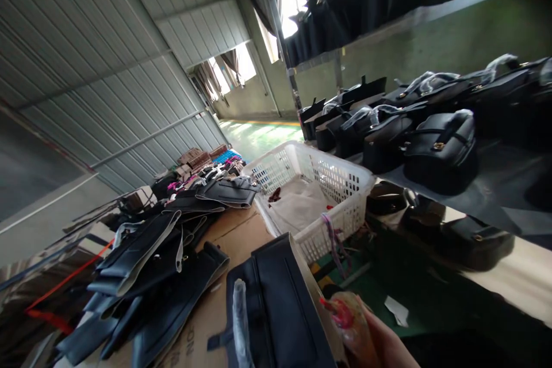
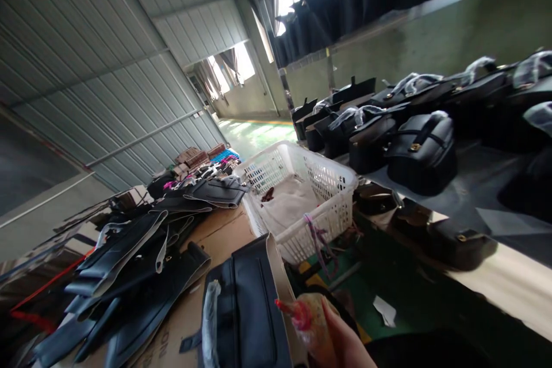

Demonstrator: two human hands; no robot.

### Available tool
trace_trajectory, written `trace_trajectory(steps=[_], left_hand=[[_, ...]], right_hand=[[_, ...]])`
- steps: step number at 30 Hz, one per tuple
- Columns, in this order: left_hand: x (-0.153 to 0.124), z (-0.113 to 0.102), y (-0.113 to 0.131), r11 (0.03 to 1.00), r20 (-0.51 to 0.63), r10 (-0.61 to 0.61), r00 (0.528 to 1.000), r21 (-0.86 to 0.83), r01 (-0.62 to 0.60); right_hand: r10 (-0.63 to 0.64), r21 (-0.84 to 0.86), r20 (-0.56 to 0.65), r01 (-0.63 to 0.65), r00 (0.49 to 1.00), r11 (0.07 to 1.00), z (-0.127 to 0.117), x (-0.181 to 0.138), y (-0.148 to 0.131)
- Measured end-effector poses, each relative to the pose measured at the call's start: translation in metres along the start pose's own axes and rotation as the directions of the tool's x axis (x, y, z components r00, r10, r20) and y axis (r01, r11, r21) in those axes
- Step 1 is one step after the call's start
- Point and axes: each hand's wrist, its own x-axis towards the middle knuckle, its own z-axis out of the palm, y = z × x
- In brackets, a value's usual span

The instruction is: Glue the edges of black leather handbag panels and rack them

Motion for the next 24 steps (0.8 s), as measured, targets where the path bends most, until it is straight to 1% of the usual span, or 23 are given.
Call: trace_trajectory(steps=[2, 3, 4, 5, 7, 9, 11, 14, 16, 17, 19, 21, 22, 23, 24], left_hand=[[-0.001, -0.009, 0.008, 0.996, -0.081, 0.071, 0.994, 0.057, -0.066], [-0.003, -0.009, 0.010, 0.993, -0.103, 0.096, 0.990, 0.072, -0.089], [-0.005, -0.006, 0.011, 0.990, -0.113, 0.122, 0.986, 0.081, -0.113], [-0.008, 0.000, 0.011, 0.989, -0.102, 0.123, 0.987, 0.090, -0.114], [-0.011, 0.018, 0.007, 0.987, 0.016, 0.092, 0.996, 0.129, -0.093], [-0.014, 0.037, -0.001, 0.976, 0.123, 0.067, 0.990, 0.198, -0.091], [-0.016, 0.050, -0.009, 0.959, 0.164, 0.066, 0.984, 0.261, -0.108], [-0.019, 0.058, -0.015, 0.944, 0.187, 0.071, 0.980, 0.305, -0.127], [-0.020, 0.056, -0.016, 0.960, 0.215, 0.044, 0.976, 0.262, -0.101], [-0.020, 0.055, -0.016, 0.977, 0.232, 0.009, 0.973, 0.207, -0.059], [-0.018, 0.050, -0.012, 0.996, 0.273, -0.087, 0.958, 0.034, 0.081], [-0.016, 0.046, -0.003, 0.971, 0.317, -0.157, 0.936, -0.125, 0.205], [-0.015, 0.044, 0.004, 0.956, 0.337, -0.167, 0.927, -0.174, 0.235], [-0.015, 0.044, 0.012, 0.949, 0.350, -0.154, 0.924, -0.209, 0.237], [-0.015, 0.044, 0.020, 0.948, 0.351, -0.123, 0.928, -0.235, 0.214]], right_hand=[[-0.025, 0.005, -0.035, 0.025, 0.999, 1.000, 0.007, -0.003, 0.002], [-0.056, 0.009, -0.070, 0.056, 0.996, 0.998, 0.010, -0.005, 0.003], [-0.092, 0.012, -0.110, 0.094, 0.990, 0.996, 0.012, -0.006, 0.004], [-0.122, 0.012, -0.143, 0.125, 0.982, 0.992, 0.014, -0.006, 0.005], [-0.144, 0.016, -0.168, 0.148, 0.975, 0.989, 0.014, -0.007, 0.008], [-0.153, 0.034, -0.182, 0.161, 0.971, 0.986, 0.013, -0.008, 0.010], [-0.163, 0.053, -0.197, 0.176, 0.967, 0.983, 0.010, -0.009, 0.012], [-0.156, 0.072, -0.193, 0.172, 0.969, 0.982, 0.009, -0.012, 0.015], [-0.136, 0.085, -0.162, 0.151, 0.978, 0.985, 0.010, -0.013, 0.016], [-0.125, 0.096, -0.143, 0.140, 0.982, 0.986, 0.011, -0.014, 0.016], [-0.099, 0.125, -0.108, 0.112, 0.989, 0.986, 0.011, -0.013, 0.015], [-0.083, 0.155, -0.083, 0.096, 0.993, 0.983, 0.009, -0.011, 0.012], [-0.075, 0.162, -0.070, 0.085, 0.995, 0.983, 0.007, -0.009, 0.009], [-0.067, 0.163, -0.060, 0.076, 0.996, 0.984, 0.005, -0.008, 0.007], [-0.063, 0.158, -0.057, 0.071, 0.996, 0.985, 0.002, -0.008, 0.005]])
